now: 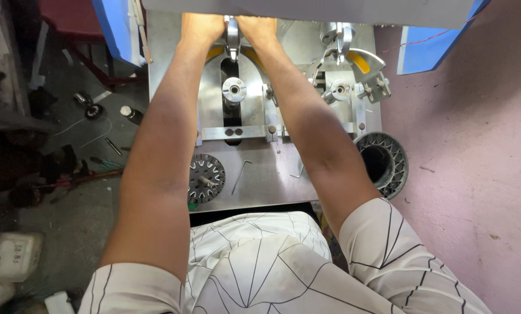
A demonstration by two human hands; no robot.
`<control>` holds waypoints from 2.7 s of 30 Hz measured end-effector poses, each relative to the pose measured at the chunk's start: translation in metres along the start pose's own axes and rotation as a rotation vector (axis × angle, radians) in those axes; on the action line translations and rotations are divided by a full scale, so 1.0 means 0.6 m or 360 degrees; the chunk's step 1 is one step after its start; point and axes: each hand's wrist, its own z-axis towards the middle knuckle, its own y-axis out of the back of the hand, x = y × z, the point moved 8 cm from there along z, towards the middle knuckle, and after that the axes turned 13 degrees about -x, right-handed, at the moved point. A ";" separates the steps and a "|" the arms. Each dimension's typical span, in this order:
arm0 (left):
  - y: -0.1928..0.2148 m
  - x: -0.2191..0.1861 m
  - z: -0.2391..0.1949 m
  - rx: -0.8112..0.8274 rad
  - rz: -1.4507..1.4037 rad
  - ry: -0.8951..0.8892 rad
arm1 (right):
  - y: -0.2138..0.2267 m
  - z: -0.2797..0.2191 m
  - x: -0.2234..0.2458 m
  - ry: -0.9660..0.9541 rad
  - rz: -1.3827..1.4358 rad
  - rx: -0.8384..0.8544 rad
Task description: The person assembles metal motor components, including a stator and housing, by hand and using a hex key. They place parts onto a machine table, align them, and tighten screws to secure the assembly.
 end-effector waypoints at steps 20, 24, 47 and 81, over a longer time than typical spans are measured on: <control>0.082 -0.081 -0.013 0.0031 -0.0250 0.0238 | 0.101 0.042 0.133 -0.0388 0.0161 0.0137; 0.076 -0.103 -0.005 0.0104 -0.0290 0.0250 | 0.122 0.060 0.144 -0.0481 0.0139 0.0213; 0.082 -0.113 0.011 0.0143 -0.0325 0.0255 | 0.118 0.074 0.151 -0.0560 0.0105 0.0264; 0.084 -0.104 0.011 0.0118 -0.0313 0.0296 | 0.114 0.065 0.151 -0.0527 0.0065 0.0367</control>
